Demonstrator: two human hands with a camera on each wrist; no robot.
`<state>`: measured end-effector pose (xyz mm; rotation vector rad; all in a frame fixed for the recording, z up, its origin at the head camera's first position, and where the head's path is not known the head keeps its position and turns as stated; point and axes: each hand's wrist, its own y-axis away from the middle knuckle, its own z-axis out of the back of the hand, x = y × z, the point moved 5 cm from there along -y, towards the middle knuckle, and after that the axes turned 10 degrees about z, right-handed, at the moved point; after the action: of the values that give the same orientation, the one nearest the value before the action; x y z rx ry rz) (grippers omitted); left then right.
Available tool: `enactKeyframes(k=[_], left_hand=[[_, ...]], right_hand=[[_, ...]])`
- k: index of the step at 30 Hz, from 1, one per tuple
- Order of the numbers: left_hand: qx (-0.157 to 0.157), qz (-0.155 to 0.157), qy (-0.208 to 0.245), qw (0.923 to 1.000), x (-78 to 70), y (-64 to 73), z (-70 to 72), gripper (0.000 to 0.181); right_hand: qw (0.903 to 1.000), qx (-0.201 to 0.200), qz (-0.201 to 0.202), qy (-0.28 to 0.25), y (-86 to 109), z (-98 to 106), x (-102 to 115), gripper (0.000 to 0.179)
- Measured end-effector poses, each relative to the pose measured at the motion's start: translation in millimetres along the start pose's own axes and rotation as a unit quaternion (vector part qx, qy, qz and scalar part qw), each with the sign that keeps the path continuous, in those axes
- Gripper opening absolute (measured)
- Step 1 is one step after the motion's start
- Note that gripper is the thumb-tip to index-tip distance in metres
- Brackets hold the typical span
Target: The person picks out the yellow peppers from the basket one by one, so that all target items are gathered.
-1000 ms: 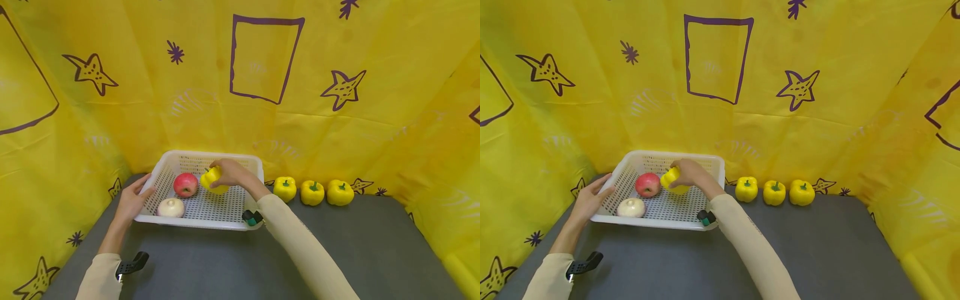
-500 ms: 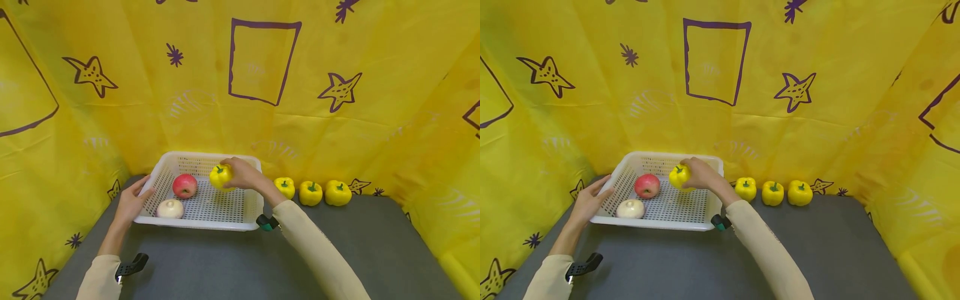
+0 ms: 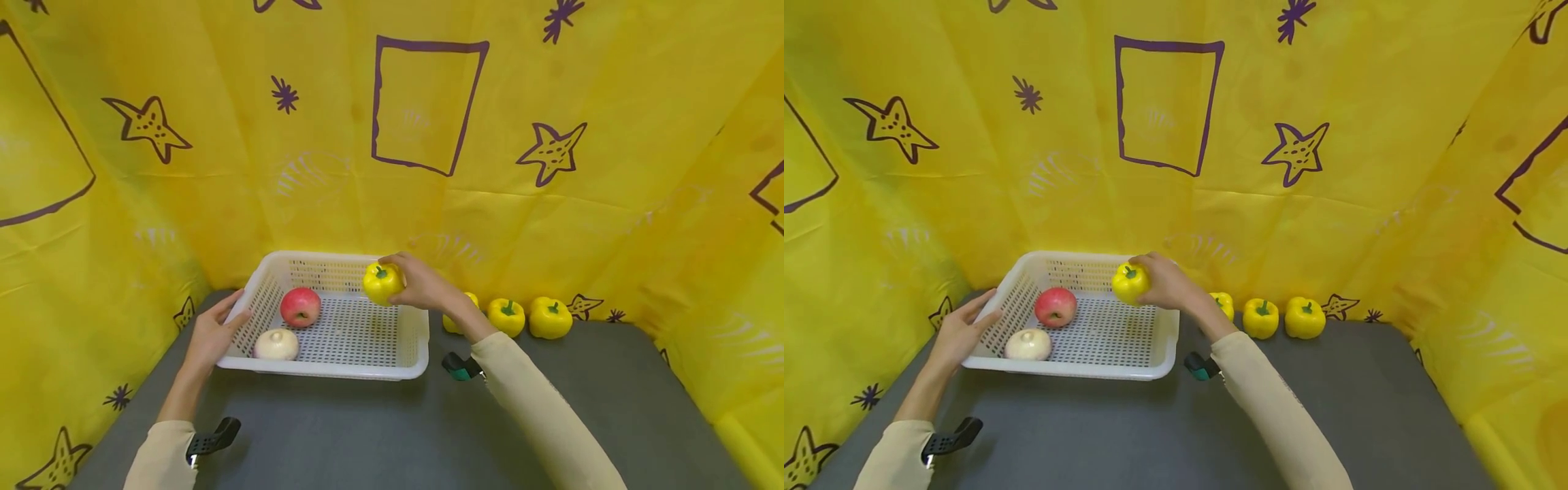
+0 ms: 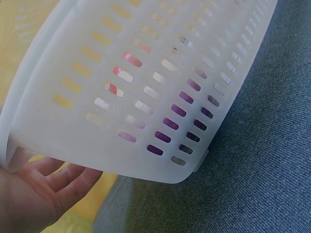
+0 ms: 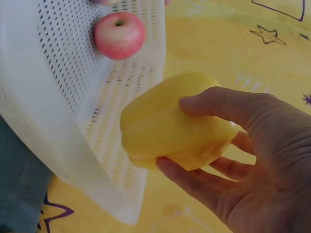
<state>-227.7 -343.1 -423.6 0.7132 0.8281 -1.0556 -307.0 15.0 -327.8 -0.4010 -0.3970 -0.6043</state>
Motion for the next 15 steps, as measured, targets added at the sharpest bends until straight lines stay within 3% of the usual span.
enactKeyframes(k=[7,15], left_hand=[[-0.002,0.000,0.007,1.0000,-0.9,1.0,0.8,0.060],[-0.002,-0.004,0.006,1.0000,-2.0,1.3,0.2,0.061]], right_hand=[[0.9992,-0.028,0.012,-0.026,17.2,15.1,-6.8,0.071],[0.9909,-0.071,0.003,-0.114,41.4,32.6,-28.9,0.071]])
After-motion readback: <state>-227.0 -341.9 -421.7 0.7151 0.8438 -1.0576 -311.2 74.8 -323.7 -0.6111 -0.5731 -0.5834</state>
